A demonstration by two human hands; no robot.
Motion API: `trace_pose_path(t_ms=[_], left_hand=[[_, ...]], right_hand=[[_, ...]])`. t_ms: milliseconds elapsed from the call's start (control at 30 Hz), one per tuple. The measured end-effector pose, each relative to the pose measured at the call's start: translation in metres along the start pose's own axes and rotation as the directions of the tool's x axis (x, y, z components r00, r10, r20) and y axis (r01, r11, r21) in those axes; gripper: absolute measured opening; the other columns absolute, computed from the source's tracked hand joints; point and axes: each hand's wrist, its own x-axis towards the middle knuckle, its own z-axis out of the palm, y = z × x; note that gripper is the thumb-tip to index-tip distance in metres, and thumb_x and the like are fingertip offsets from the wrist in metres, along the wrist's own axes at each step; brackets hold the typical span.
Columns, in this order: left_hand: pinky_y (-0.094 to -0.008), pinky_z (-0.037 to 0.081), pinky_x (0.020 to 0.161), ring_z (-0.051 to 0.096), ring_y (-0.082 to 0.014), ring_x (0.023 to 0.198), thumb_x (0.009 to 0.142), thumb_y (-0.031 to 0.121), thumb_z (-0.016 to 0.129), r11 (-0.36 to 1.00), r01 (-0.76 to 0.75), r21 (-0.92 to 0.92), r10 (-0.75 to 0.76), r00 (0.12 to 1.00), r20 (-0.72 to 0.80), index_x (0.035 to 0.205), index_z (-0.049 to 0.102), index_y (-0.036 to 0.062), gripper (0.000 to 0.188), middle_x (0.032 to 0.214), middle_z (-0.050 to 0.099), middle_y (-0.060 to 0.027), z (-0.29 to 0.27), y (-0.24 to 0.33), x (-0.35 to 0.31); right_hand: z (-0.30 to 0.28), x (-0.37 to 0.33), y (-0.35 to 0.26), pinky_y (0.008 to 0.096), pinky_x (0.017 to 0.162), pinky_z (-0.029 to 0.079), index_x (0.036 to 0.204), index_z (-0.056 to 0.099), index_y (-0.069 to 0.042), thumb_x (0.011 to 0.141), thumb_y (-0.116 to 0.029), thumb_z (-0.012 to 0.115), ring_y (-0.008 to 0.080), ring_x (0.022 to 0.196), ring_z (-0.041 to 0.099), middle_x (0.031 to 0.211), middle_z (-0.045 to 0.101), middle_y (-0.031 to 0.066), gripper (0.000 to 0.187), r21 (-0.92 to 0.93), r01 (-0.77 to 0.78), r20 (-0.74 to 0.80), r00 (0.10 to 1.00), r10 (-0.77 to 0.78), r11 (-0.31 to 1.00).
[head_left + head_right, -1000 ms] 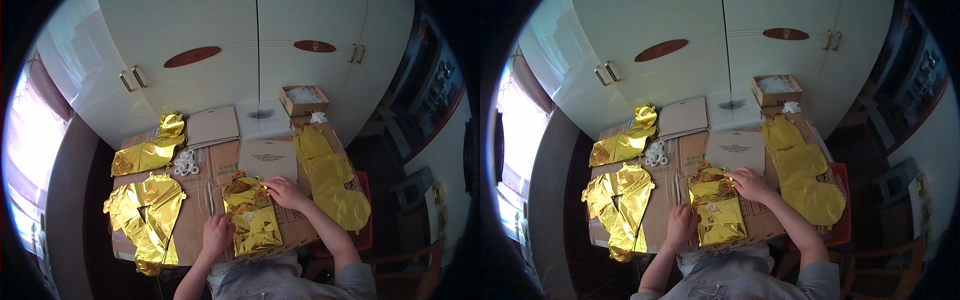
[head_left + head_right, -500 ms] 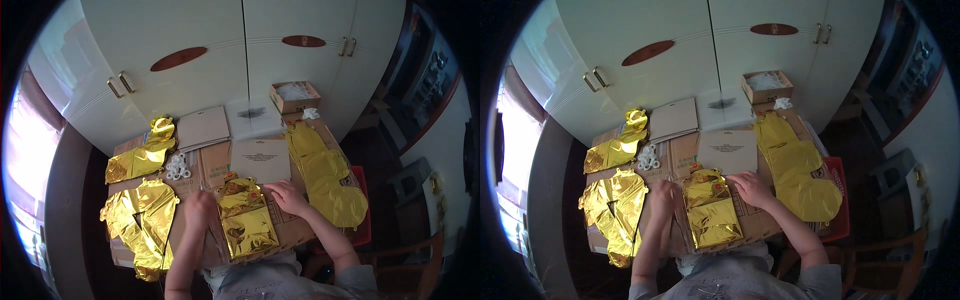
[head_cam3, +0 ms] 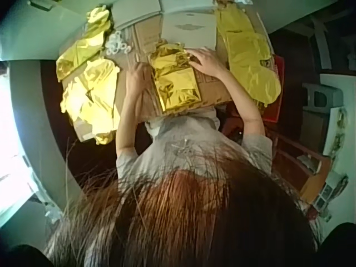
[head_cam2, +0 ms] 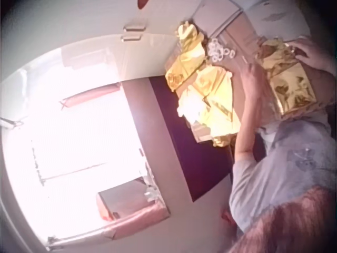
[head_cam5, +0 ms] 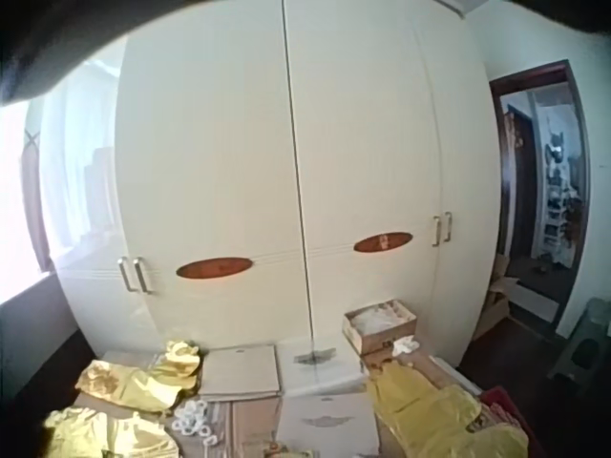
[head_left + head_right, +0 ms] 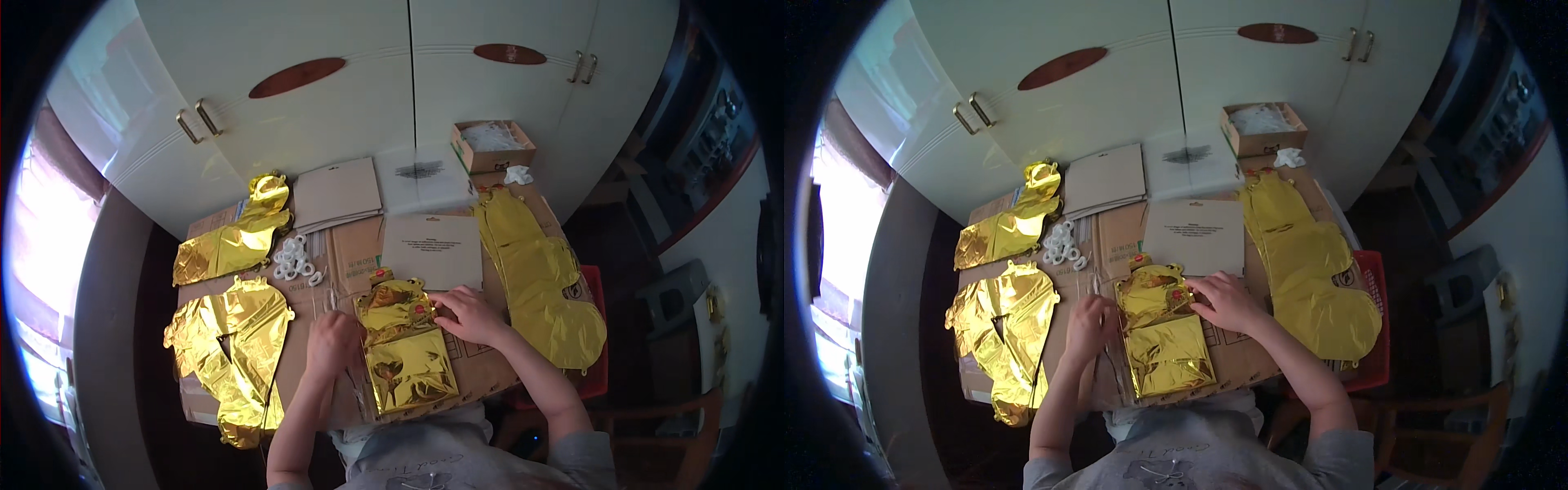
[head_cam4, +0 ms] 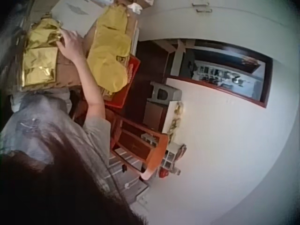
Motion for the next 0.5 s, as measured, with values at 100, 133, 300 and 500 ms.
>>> trace_pose_path(t_ms=[100,133,300,500], left_hand=[[-0.0480,0.040,0.098,0.051,-0.0357,0.121,0.078,0.031,0.075,0.994,-0.103,-0.020,0.104,0.990,0.097,0.125,0.055,0.0054,0.058,0.124,0.057,-0.0155,-0.005,0.019,-0.022],[-0.0491,0.038,0.103,0.047,-0.0366,0.128,0.077,0.037,0.076,0.988,-0.150,-0.025,0.152,0.983,0.103,0.133,0.052,0.0047,0.069,0.131,0.055,-0.0170,-0.005,0.021,-0.028],[-0.0577,0.018,0.116,0.025,-0.0376,0.146,0.066,0.065,0.074,0.979,-0.169,0.116,0.135,0.958,0.254,0.148,0.028,-0.0030,0.116,0.152,0.034,-0.0236,0.001,0.019,-0.058],[-0.0607,0.015,0.116,0.023,-0.0382,0.147,0.063,0.073,0.071,0.968,-0.159,0.193,0.102,0.955,0.277,0.149,0.025,-0.0056,0.125,0.153,0.032,-0.0239,0.006,0.023,-0.066]], right_hand=[[0.006,-0.002,0.005,0.0426,0.098,0.044,0.138,0.047,-0.011,0.086,-0.024,0.071,0.0279,0.113,0.055,0.110,0.066,0.0086,0.059,0.044,0.008,0.003,1.000,-0.008,0.999],[0.007,-0.003,0.003,0.0426,0.098,0.044,0.139,0.045,-0.011,0.085,-0.024,0.072,0.0280,0.113,0.055,0.109,0.065,0.0085,0.062,0.073,-0.023,0.017,1.000,0.022,0.997],[0.013,0.003,-0.003,0.0405,0.092,0.048,0.144,0.037,-0.009,0.083,-0.020,0.073,0.0272,0.104,0.059,0.102,0.064,0.0079,0.072,0.260,-0.166,0.113,0.983,0.141,0.951],[0.006,0.011,-0.019,0.0295,0.074,0.051,0.141,0.040,-0.006,0.079,-0.017,0.079,0.0158,0.083,0.062,0.095,0.062,0.0077,0.074,0.416,-0.340,0.250,0.935,0.253,0.843]])
